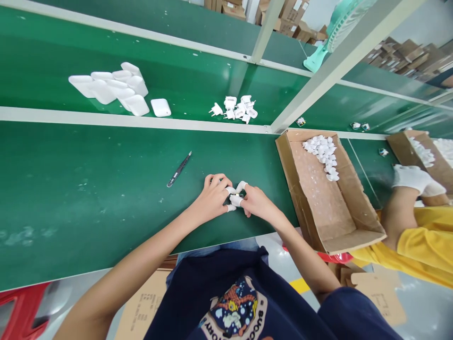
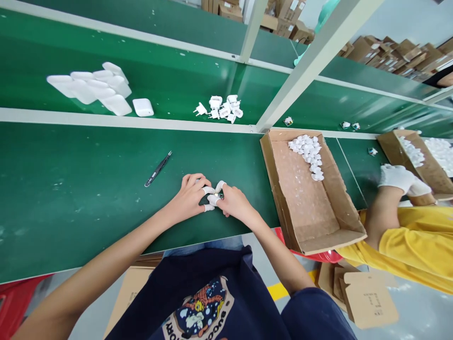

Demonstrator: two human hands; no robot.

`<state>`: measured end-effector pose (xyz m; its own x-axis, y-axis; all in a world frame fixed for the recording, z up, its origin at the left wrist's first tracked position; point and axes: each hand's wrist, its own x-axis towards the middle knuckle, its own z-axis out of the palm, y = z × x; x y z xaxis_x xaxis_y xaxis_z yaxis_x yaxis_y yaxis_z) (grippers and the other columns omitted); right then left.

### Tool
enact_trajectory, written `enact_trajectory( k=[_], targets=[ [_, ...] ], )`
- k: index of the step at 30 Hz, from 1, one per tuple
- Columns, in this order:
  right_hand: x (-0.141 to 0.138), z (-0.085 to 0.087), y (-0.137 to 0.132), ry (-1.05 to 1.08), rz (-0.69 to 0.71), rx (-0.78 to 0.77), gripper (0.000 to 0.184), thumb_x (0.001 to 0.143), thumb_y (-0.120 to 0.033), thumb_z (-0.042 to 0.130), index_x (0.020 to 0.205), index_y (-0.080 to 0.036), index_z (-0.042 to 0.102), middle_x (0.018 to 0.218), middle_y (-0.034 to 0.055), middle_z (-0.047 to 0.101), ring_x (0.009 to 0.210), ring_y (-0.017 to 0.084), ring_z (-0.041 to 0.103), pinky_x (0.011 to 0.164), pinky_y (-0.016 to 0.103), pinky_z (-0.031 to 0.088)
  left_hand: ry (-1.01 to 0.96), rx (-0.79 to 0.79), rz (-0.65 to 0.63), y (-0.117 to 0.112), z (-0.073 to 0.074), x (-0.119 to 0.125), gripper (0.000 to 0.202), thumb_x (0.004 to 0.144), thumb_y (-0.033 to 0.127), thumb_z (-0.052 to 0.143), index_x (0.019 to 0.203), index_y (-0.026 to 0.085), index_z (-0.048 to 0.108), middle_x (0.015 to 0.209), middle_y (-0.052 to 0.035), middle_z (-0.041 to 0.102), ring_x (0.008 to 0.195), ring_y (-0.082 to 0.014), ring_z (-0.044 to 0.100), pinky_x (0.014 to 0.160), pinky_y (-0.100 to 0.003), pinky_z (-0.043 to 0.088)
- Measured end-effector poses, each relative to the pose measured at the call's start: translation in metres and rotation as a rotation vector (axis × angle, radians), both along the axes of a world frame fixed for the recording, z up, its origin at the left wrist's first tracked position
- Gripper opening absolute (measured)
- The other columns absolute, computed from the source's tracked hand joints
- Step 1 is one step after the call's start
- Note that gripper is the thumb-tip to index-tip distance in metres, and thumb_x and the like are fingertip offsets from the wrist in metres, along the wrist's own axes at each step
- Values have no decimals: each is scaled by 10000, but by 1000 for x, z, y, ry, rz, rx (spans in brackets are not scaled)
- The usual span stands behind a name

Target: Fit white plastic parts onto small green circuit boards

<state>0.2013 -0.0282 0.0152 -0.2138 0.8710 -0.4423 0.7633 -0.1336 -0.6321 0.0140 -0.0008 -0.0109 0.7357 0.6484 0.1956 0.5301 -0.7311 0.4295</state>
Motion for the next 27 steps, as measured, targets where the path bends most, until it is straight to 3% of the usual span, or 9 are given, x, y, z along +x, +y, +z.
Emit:
enact_trajectory(
  k=[5,9,14,17,19,23,27],
  targets=[
    [5,-7,4,216,-12,-161,121,847,-256,503,934,-199,440,414,-64,578,369,152,585,409,198,441,3,-4,2,0,3,1,240,792,272,665,995,150,624,1105,-97,581,1189,-310,378,991,-502,273],
    [9,-11,8,266,-39,-158,142,859,-295,525,935,-199,452,413,-56,580,363,148,583,386,186,444,3,-14,6,1,4,1,231,784,272,671,980,157,628,1105,-95,582,1186,-308,380,992,-504,272],
    [21,-13,7,501,-85,-332,295,930,-434,415,1042,-174,498,557,7,663,499,167,661,441,209,483,-8,-29,18,1,4,1,268,764,285,699,991,166,618,1093,-84,586,1166,-301,393,990,-499,279],
    [28,-13,-5,523,-33,-167,426,892,-442,524,1208,-156,504,577,-11,653,529,152,641,528,234,495,-7,-30,21,1,4,1,289,754,300,717,987,161,614,1096,-86,582,1170,-304,394,994,-501,280],
    [29,-15,-15,414,29,9,467,846,-405,614,1231,-154,535,563,-32,617,506,130,579,552,231,462,-7,-36,21,1,3,1,294,752,303,722,981,157,613,1100,-87,581,1178,-306,391,997,-503,281],
    [24,-26,-32,99,54,280,278,839,-334,616,1054,-160,646,566,-30,536,487,115,457,540,235,371,1,-49,25,1,2,0,268,765,297,710,975,158,618,1110,-90,581,1185,-307,385,998,-511,281],
    [16,-35,-37,-86,47,321,205,873,-339,538,768,-189,631,533,-14,479,480,134,445,531,251,339,6,-62,22,1,1,-1,271,773,311,705,986,166,620,1119,-90,579,1185,-305,382,998,-516,279]
  ],
)
